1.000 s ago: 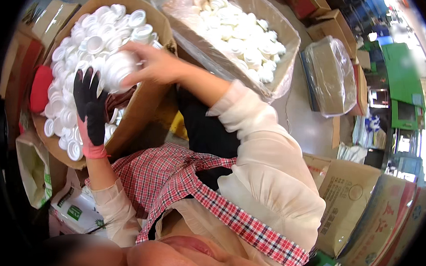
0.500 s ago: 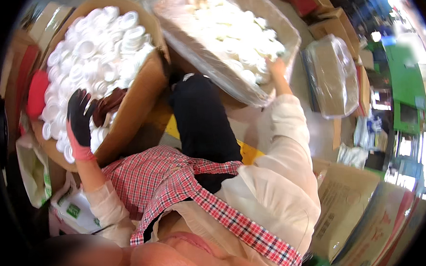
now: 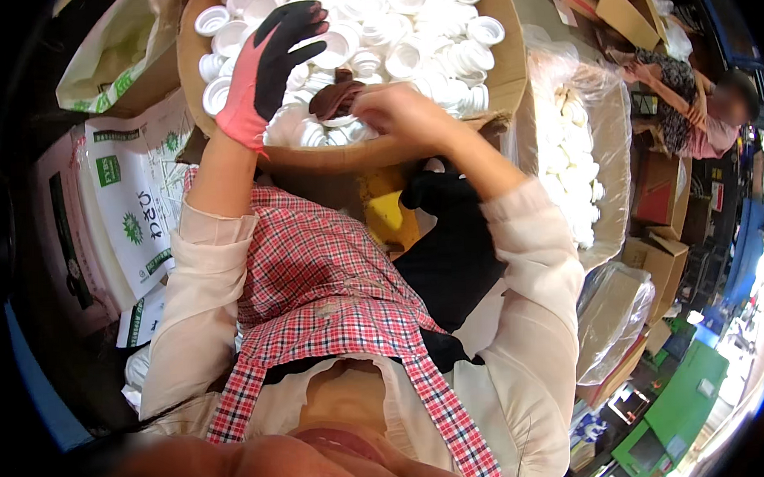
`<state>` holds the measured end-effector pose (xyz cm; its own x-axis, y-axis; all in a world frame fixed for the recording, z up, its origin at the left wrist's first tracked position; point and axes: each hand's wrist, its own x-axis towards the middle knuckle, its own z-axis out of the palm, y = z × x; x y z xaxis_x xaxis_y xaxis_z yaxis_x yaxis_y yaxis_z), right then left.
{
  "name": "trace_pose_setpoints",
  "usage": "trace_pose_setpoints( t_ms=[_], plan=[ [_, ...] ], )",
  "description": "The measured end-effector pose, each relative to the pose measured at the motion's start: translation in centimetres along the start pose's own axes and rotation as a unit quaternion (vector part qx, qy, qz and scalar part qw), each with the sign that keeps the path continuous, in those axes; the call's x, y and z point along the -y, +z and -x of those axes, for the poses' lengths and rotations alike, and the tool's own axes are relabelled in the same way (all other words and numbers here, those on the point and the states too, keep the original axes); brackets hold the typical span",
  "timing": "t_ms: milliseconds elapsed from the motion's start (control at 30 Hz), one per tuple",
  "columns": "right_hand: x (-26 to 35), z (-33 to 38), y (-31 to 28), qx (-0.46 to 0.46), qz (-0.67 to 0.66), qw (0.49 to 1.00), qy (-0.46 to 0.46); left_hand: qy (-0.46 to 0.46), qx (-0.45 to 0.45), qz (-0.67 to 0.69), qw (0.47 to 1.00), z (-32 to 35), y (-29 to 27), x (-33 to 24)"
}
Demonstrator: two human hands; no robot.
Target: The person repeatedly picks up small white plastic cups from a large cardboard box, wipes the rim of each cup with a brown cloth, and places the cleaned cups into a second box. The process is continuous and repetitive.
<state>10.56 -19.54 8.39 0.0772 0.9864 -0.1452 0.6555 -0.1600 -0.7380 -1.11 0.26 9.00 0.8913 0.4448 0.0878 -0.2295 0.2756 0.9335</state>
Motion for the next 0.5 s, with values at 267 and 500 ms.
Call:
trace_pose_setpoints(
  t_ms=[267, 500],
  plan=[
    [-2.6, -5.4, 3.3, -0.002, 0.097, 0.993, 0.073, -0.012, -0.042, 0.077, 0.996, 1.2, -2.8, -0.1],
    [7.5, -5.9, -3.3, -0.120, -0.022, 0.992, -0.043, -0.155, -0.031, 0.300, 0.941, 2.3, -5.0, 0.1]
  ],
)
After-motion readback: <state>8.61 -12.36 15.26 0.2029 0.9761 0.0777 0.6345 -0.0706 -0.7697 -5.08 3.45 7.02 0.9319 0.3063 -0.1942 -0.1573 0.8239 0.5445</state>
